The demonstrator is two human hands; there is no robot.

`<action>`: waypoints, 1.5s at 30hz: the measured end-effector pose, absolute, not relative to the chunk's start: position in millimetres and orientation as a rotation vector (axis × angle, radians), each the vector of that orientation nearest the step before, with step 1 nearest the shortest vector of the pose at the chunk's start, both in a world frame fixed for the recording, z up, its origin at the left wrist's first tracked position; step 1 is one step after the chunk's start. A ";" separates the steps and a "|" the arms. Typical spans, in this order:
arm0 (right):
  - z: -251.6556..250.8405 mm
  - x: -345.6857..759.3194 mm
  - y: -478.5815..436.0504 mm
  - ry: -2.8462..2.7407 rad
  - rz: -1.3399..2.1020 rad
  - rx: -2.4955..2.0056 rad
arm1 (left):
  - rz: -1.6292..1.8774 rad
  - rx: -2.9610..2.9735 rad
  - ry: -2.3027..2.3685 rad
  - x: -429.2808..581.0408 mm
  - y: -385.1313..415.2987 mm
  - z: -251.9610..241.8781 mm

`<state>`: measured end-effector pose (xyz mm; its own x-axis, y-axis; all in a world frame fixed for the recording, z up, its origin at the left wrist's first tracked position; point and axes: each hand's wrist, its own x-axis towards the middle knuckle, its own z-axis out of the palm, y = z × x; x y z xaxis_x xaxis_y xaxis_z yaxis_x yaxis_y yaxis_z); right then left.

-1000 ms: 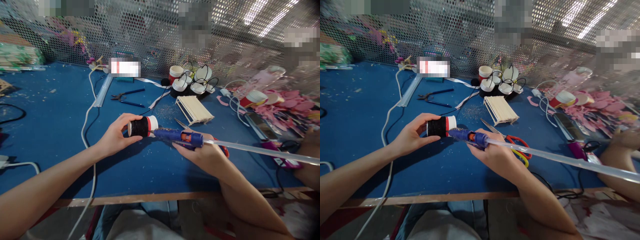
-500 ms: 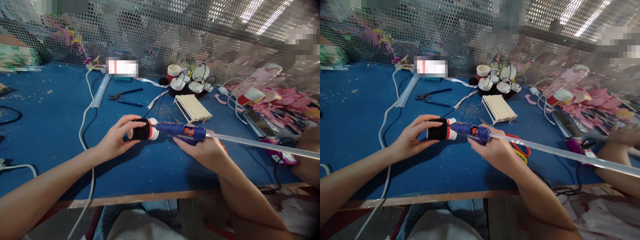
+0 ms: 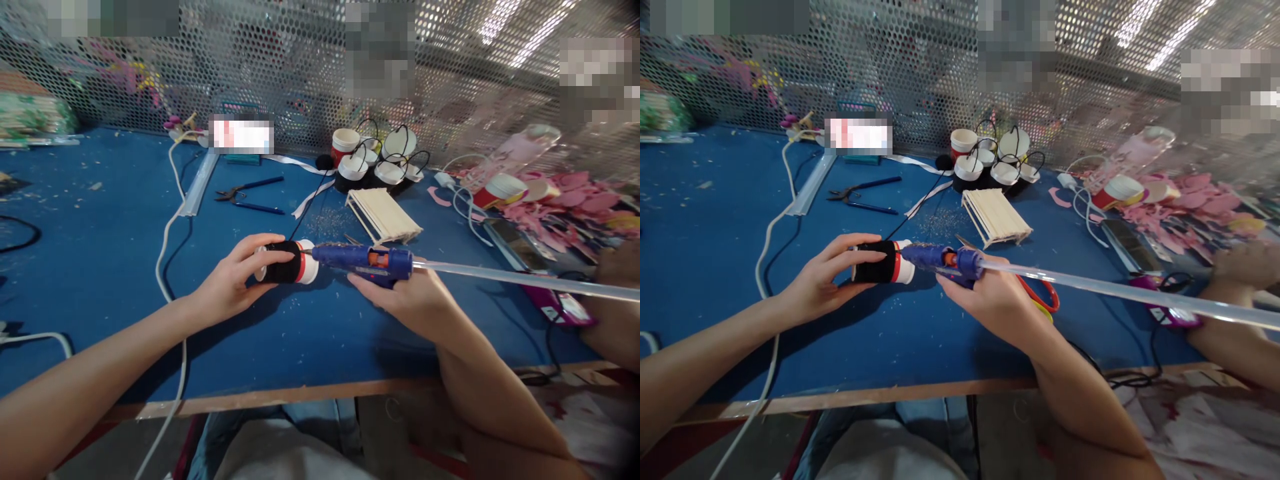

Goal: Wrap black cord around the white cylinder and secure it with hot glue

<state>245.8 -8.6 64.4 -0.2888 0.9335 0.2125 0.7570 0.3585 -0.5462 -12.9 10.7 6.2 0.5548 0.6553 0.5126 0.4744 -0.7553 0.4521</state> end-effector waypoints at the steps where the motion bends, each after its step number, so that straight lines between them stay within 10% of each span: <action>1: 63.1 246.4 -8.2 -2.123 0.462 -1.481 | 0.984 2.543 0.928 -12.8 10.2 6.5; 33: 64.5 256.1 -7.1 -2.497 0.211 -1.262 | 1.034 2.196 0.976 -14.0 15.9 2.4; 45: 62.7 248.0 -8.3 -1.932 0.936 -1.592 | 1.064 1.840 1.004 -10.6 16.7 -0.4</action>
